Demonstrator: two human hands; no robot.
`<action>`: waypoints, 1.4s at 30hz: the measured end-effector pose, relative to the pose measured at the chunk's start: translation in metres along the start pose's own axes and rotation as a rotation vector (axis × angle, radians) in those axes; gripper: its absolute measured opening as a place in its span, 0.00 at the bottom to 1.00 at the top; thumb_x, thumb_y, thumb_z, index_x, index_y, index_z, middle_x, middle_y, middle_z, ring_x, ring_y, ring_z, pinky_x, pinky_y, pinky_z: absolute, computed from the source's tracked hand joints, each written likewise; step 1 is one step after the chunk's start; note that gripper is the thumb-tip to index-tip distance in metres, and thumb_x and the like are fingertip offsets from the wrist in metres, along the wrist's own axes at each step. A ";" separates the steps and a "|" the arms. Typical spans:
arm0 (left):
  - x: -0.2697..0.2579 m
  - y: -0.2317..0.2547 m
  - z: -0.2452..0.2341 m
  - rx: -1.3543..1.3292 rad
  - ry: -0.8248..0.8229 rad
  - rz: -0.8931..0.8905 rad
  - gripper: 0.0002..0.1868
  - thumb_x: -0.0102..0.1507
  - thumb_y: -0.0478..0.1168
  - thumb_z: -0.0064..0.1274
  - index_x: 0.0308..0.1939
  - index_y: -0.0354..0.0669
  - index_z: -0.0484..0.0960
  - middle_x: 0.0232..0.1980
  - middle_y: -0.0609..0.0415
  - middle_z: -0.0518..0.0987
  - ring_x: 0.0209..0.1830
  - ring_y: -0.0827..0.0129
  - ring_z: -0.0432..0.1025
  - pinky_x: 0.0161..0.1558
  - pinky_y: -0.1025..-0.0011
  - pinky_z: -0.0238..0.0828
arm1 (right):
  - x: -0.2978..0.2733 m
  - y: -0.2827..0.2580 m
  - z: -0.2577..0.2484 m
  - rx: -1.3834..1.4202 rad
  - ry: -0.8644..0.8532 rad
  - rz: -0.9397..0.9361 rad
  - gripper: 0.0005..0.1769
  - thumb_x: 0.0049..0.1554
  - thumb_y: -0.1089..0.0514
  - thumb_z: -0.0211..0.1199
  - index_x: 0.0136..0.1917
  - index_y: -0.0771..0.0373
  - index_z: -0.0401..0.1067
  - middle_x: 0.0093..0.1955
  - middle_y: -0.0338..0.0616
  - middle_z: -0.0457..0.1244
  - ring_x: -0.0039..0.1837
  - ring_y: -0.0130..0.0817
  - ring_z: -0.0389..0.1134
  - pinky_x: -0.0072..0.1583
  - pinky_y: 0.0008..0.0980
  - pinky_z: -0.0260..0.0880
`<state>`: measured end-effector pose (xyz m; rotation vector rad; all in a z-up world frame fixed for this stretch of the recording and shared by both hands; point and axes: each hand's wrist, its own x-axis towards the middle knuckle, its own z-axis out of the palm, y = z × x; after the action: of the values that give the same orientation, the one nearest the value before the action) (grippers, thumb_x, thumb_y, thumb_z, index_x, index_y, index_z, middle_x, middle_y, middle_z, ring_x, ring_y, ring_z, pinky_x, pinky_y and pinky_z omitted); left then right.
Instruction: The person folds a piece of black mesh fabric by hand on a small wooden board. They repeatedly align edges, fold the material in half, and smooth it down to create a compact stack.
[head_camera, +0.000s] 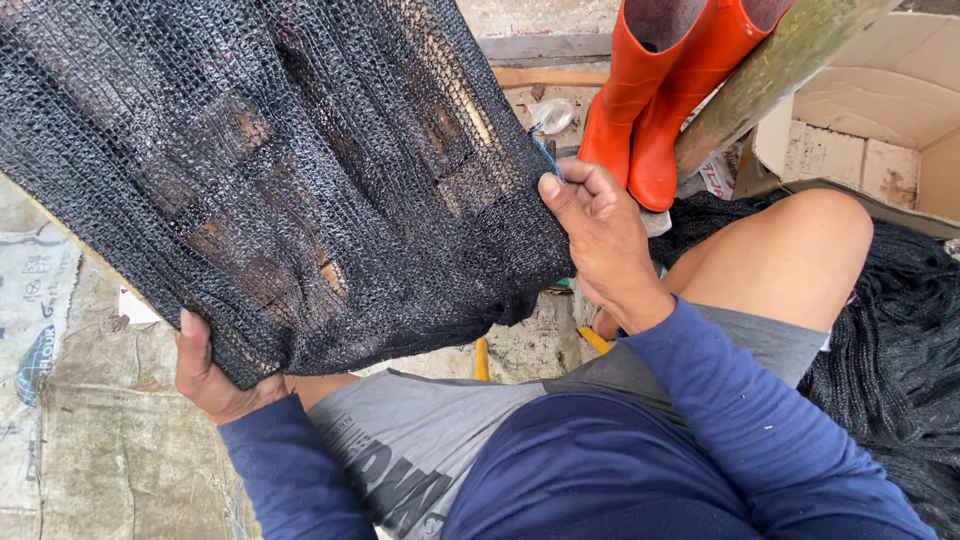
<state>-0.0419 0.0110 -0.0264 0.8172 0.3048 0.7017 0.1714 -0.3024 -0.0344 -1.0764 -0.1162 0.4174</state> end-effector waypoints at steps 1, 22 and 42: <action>0.001 -0.001 0.001 0.007 -0.010 0.012 0.30 0.75 0.46 0.49 0.77 0.32 0.67 0.70 0.41 0.76 0.58 0.57 0.78 0.53 0.65 0.78 | 0.002 -0.001 -0.001 0.002 -0.030 0.010 0.20 0.64 0.54 0.61 0.65 0.68 0.68 0.55 0.44 0.70 0.54 0.26 0.70 0.58 0.27 0.72; 0.050 -0.080 -0.053 -0.135 0.184 -0.653 0.17 0.68 0.35 0.52 0.60 0.34 0.80 0.57 0.42 0.83 0.53 0.54 0.80 0.60 0.55 0.77 | 0.029 0.070 -0.067 0.039 0.013 0.245 0.21 0.65 0.50 0.60 0.59 0.72 0.75 0.56 0.46 0.72 0.53 0.32 0.73 0.58 0.31 0.73; 0.003 -0.052 0.039 0.829 0.311 0.033 0.30 0.75 0.52 0.43 0.68 0.27 0.71 0.67 0.38 0.77 0.69 0.54 0.72 0.73 0.62 0.66 | -0.001 0.107 -0.045 0.070 0.236 0.341 0.19 0.62 0.53 0.64 0.56 0.73 0.75 0.52 0.46 0.72 0.51 0.29 0.72 0.55 0.28 0.72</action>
<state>0.0035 -0.0333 -0.0397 1.4996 0.9001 0.7347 0.1545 -0.2964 -0.1494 -1.0708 0.2933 0.5914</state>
